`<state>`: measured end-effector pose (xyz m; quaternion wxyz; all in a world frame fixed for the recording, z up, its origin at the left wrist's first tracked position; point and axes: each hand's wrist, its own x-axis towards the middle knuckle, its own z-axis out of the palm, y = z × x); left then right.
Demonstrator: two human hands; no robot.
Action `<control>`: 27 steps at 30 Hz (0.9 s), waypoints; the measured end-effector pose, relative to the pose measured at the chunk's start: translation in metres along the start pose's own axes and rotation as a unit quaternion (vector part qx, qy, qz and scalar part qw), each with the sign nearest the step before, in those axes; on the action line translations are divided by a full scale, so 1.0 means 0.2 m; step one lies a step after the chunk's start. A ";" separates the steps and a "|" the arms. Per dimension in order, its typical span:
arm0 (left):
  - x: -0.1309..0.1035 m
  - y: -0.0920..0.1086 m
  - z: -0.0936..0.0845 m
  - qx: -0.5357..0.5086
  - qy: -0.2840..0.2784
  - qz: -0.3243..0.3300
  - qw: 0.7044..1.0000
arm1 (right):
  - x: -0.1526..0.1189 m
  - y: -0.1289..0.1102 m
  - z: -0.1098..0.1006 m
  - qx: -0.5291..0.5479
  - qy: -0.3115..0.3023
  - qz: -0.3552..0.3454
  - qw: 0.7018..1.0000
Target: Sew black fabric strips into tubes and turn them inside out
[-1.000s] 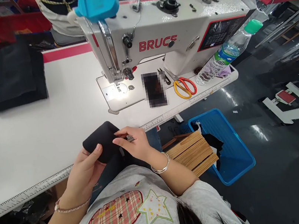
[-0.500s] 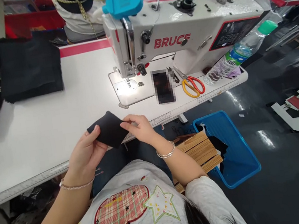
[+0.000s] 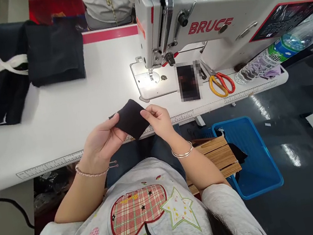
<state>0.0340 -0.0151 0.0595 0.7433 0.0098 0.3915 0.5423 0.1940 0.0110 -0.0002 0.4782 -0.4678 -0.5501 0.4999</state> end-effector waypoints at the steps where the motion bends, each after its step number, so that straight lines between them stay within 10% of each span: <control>1: 0.00 0.00 0.00 -0.002 0.002 -0.003 1.000 | 0.00 0.00 0.00 -0.006 0.009 -0.009 1.000; 8: -0.02 -0.02 0.00 0.005 -0.006 0.022 1.000 | -0.05 -0.05 0.06 -0.098 0.077 -0.080 0.989; 12: -0.04 -0.02 0.03 0.010 0.006 0.071 0.997 | -0.15 -0.10 0.15 -0.245 0.138 -0.244 0.928; 15: -0.03 -0.04 0.02 -0.004 0.037 0.096 0.995 | -0.21 -0.06 0.22 -0.339 0.075 -0.331 0.877; 27: 0.01 -0.15 0.01 -0.058 0.082 0.132 0.986 | -0.12 0.06 0.21 -0.362 0.033 -0.328 0.872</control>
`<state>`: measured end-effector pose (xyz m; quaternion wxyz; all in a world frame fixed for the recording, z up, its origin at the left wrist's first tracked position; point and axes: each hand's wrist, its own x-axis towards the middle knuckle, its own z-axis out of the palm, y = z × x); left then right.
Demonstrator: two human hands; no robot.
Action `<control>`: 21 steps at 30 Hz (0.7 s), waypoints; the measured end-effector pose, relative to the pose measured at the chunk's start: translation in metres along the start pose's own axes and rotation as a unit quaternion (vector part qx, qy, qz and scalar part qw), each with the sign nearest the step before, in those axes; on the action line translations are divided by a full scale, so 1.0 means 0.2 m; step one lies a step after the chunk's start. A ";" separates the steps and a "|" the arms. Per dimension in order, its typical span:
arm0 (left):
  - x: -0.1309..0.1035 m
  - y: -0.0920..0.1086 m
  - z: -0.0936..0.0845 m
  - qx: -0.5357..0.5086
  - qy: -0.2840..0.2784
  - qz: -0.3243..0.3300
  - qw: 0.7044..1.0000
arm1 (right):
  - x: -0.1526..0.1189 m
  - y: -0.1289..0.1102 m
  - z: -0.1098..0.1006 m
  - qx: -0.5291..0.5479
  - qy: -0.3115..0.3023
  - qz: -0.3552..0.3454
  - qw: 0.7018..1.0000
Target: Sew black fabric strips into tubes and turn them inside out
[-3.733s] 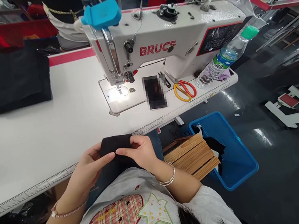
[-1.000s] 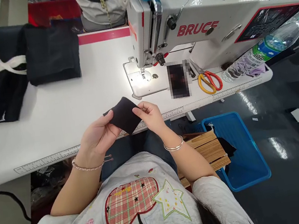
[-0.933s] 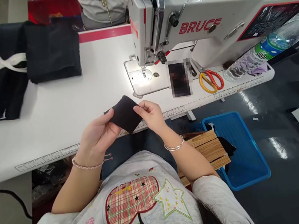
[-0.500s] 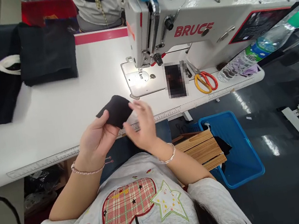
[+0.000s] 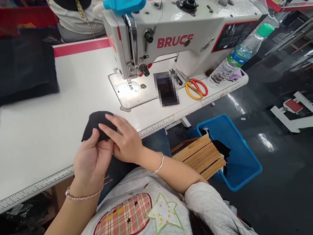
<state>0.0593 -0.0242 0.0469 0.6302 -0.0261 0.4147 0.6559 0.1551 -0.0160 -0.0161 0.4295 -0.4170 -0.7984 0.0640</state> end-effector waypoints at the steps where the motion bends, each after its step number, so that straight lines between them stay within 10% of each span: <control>1: 0.00 0.00 0.00 -0.002 0.002 0.000 1.000 | 0.01 0.01 -0.01 0.007 -0.008 -0.011 1.000; 21: 0.08 -0.08 -0.01 0.020 0.000 0.012 1.000 | 0.00 0.13 0.05 -0.028 -0.035 0.040 0.998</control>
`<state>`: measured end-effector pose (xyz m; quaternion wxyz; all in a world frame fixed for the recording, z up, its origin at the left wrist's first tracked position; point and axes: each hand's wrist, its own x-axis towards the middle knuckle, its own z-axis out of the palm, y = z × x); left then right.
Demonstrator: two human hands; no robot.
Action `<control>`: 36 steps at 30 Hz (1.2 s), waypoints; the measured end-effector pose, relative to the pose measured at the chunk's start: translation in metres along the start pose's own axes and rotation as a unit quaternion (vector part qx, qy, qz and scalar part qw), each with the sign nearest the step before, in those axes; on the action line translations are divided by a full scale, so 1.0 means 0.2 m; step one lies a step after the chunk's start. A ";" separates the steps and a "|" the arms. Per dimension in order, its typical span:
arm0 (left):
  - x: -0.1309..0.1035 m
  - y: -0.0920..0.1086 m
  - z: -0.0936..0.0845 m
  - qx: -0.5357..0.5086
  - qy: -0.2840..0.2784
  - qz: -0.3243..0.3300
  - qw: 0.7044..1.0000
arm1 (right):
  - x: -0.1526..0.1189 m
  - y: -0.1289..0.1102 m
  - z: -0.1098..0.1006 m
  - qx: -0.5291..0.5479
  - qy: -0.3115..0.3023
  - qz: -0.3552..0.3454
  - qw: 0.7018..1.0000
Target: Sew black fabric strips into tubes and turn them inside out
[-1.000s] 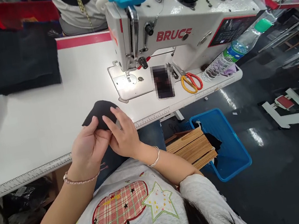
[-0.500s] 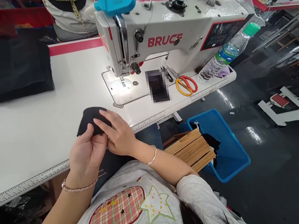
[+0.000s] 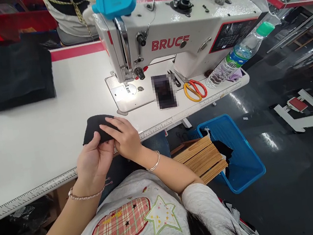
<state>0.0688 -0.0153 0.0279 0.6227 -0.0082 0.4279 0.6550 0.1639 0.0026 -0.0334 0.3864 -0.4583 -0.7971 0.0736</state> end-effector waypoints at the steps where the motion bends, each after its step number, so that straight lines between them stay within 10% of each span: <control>1: 0.01 0.00 -0.01 0.009 -0.006 0.012 1.000 | 0.00 0.01 0.00 -0.007 -0.009 0.002 1.000; 15: 0.06 0.08 -0.11 0.114 -0.080 -0.004 0.990 | -0.01 0.09 -0.02 -0.069 -0.074 -0.012 0.995; 22: 0.14 0.18 -0.26 0.371 -0.148 -0.094 0.912 | -0.04 0.15 0.01 -0.043 -0.066 -0.010 0.997; 28: 0.16 0.22 -0.28 0.625 -0.070 0.130 0.767 | 0.00 0.13 0.01 -0.031 -0.039 -0.034 0.998; 36: 0.20 0.14 -0.26 0.634 0.012 0.357 0.686 | 0.01 0.10 0.00 -0.036 -0.052 -0.031 0.998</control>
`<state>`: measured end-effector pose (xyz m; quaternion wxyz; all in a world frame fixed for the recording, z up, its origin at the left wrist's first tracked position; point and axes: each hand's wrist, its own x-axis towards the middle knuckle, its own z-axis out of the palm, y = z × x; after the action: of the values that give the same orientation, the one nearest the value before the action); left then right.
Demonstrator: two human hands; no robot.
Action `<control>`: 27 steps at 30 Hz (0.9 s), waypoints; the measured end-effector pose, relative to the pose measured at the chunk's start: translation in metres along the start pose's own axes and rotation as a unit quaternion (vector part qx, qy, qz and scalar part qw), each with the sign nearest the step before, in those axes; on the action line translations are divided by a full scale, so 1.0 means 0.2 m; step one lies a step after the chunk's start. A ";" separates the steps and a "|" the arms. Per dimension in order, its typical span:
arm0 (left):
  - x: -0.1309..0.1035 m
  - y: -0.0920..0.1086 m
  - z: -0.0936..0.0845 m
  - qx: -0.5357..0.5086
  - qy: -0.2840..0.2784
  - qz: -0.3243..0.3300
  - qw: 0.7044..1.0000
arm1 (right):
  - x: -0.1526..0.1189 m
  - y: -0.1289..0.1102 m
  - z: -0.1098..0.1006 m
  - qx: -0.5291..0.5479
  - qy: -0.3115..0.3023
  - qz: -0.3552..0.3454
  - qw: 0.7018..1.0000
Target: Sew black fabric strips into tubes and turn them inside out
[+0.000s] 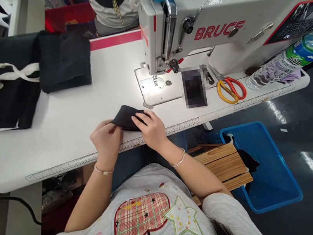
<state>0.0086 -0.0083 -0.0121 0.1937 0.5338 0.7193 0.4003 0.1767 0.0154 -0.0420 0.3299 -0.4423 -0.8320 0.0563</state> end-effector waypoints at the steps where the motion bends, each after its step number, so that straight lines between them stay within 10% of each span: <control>1: 0.00 -0.01 0.01 0.004 0.018 0.017 1.000 | 0.00 0.00 0.00 -0.001 0.000 -0.001 1.000; 8: 0.02 -0.07 0.03 0.047 0.060 0.130 0.989 | 0.00 0.01 0.01 -0.009 0.009 -0.005 1.000; 19: 0.09 -0.11 -0.03 0.075 -0.065 0.222 0.970 | -0.01 0.02 0.00 -0.043 0.006 -0.033 0.999; 27: 0.14 -0.13 -0.04 0.096 -0.129 0.413 0.897 | -0.01 0.03 0.00 -0.075 -0.013 -0.066 0.995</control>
<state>-0.0229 0.0117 -0.0242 0.0498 0.8456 0.4379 0.3011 0.1815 0.0175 -0.0459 0.2882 -0.4091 -0.8655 -0.0229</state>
